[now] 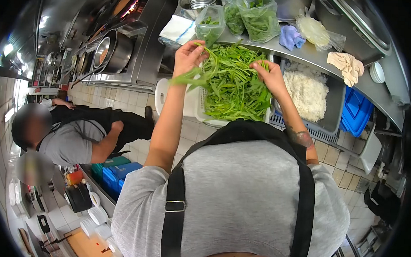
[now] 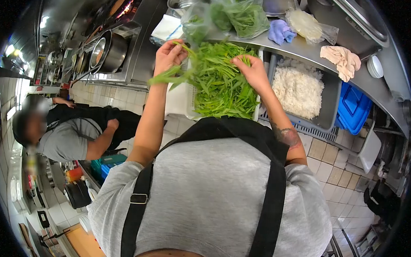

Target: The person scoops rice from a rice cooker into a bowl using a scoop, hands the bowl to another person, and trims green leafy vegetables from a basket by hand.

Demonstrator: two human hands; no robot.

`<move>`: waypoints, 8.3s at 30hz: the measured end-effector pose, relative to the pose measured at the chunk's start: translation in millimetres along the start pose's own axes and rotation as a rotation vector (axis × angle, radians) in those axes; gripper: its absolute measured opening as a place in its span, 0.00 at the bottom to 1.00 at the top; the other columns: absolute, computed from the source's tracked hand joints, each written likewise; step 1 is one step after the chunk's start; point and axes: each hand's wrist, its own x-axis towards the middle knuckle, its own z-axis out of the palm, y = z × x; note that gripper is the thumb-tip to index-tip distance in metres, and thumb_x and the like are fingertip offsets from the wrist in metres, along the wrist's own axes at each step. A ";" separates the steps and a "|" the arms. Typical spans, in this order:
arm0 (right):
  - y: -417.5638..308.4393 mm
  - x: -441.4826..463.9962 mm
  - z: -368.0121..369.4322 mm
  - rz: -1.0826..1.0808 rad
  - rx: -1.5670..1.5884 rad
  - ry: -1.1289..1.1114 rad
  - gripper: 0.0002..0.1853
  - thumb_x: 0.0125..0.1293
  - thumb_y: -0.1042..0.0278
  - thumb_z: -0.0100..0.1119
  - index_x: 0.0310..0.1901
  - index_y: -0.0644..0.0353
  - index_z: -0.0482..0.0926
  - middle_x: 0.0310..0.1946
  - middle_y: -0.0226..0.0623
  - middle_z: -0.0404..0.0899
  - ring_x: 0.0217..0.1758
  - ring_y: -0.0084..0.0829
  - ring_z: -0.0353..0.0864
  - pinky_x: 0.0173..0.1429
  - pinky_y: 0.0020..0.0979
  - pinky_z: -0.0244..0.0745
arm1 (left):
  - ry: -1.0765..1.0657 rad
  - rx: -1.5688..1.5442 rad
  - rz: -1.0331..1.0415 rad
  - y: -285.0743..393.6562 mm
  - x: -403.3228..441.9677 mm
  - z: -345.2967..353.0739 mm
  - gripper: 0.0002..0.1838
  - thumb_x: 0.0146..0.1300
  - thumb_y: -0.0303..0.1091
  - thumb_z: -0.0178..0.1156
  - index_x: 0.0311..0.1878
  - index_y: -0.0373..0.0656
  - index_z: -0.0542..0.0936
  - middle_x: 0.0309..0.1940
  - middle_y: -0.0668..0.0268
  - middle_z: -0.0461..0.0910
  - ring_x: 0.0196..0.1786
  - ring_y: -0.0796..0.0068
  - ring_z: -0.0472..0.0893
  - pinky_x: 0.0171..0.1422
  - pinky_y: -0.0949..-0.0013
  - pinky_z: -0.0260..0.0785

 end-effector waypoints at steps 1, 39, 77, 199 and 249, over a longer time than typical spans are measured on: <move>-10.6 -0.2 4.1 -0.012 -0.032 -0.020 0.13 0.63 0.59 0.58 0.37 0.61 0.82 0.16 0.19 0.68 0.19 0.12 0.61 0.25 0.19 0.55 | -0.005 -0.086 -0.005 -4.0 -6.3 4.2 0.08 0.61 0.22 0.57 0.44 0.34 0.76 0.36 0.64 0.78 0.37 0.74 0.79 0.43 0.70 0.76; -37.2 -7.3 18.9 -0.206 -0.123 0.221 0.09 0.59 0.68 0.59 0.35 0.67 0.81 0.29 0.34 0.81 0.27 0.21 0.75 0.31 0.25 0.68 | 0.121 -0.355 0.024 -68.0 -36.1 84.9 0.08 0.62 0.25 0.58 0.44 0.36 0.75 0.30 0.64 0.77 0.31 0.76 0.77 0.39 0.72 0.73; -19.7 -13.1 1.4 -0.351 -0.597 -0.256 0.12 0.52 0.68 0.60 0.35 0.67 0.81 0.29 0.51 0.78 0.26 0.47 0.77 0.33 0.37 0.72 | 0.198 0.211 -0.071 -100.1 -69.0 84.2 0.04 0.60 0.22 0.57 0.38 0.33 0.76 0.29 0.65 0.79 0.28 0.81 0.77 0.34 0.79 0.70; 36.0 -15.0 -103.4 0.256 0.583 0.041 0.09 0.70 0.61 0.46 0.38 0.58 0.69 0.24 0.29 0.69 0.29 0.23 0.70 0.35 0.23 0.68 | -0.525 1.655 0.143 -192.9 3.8 8.2 0.10 0.51 0.23 0.57 0.39 0.42 0.79 0.40 0.59 0.76 0.48 0.59 0.76 0.51 0.56 0.70; -22.1 -1.8 6.9 -0.064 -0.367 -0.273 0.12 0.55 0.66 0.63 0.35 0.66 0.81 0.23 0.33 0.79 0.29 0.17 0.73 0.38 0.24 0.69 | 0.137 -0.264 -0.010 -43.7 -9.3 51.8 0.04 0.59 0.24 0.60 0.37 0.42 0.76 0.30 0.68 0.79 0.29 0.80 0.76 0.35 0.75 0.69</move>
